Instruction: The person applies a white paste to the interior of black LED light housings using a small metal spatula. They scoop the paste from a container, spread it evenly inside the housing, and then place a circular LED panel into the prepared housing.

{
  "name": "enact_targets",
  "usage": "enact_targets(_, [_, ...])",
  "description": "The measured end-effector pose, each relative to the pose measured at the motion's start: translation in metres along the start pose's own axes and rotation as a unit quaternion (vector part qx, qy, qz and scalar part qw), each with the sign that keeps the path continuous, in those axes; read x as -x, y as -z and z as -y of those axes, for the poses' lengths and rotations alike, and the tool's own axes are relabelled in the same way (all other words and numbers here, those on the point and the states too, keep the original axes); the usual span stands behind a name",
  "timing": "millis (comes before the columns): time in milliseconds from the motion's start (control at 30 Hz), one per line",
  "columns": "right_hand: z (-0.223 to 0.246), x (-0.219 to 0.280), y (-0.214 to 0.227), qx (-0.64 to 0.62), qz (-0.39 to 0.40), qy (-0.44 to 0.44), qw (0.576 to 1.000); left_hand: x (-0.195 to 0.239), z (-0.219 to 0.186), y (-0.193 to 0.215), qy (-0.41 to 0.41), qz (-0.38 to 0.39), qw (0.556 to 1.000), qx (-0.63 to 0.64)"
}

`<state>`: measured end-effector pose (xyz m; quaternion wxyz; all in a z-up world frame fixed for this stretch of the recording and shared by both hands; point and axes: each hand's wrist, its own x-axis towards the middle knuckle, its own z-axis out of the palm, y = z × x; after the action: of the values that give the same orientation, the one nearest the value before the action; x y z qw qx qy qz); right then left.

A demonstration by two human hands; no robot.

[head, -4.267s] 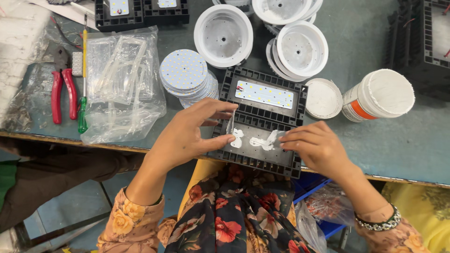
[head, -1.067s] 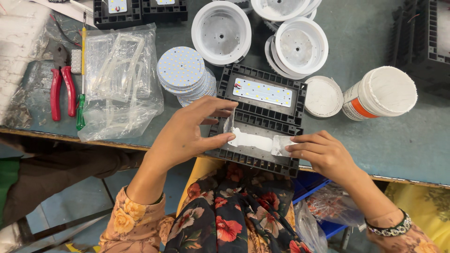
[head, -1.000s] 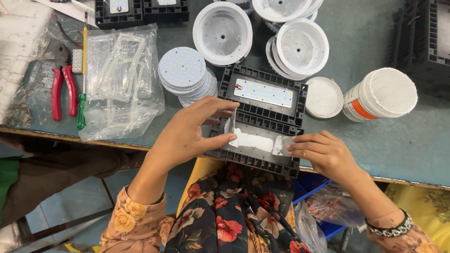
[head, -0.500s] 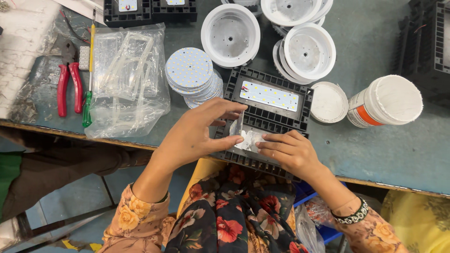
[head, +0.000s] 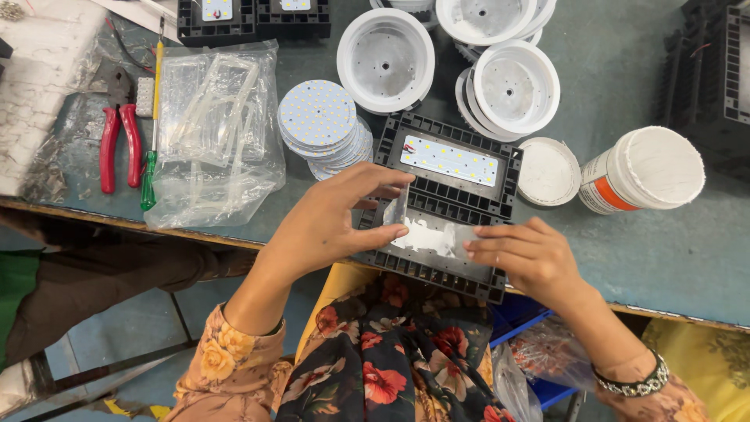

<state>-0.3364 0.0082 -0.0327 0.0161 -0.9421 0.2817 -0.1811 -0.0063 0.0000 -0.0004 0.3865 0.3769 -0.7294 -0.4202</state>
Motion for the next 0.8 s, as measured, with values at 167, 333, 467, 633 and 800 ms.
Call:
enact_targets(167, [0.006,-0.028,-0.014,-0.008,-0.037,0.046,0.998,0.0,0.0,-0.001,-0.002,0.0,1.0,-0.005])
enact_targets(333, [0.008,-0.046,-0.026,-0.022,-0.006,0.086,0.996,0.002,0.001,0.001,-0.001,-0.002,1.0,-0.004])
enact_targets(467, [0.006,-0.041,-0.022,-0.014,0.038,0.084,0.996,0.001,0.003,0.001,-0.007,-0.005,1.0,-0.005])
enact_targets(633, [0.001,-0.037,-0.012,-0.014,0.041,0.087,0.995,0.0,0.004,0.0,0.013,-0.002,1.0,0.0])
enact_targets(800, [0.004,-0.052,-0.026,-0.018,0.018,0.103,0.994,0.001,0.006,0.001,-0.024,-0.009,1.0,-0.002])
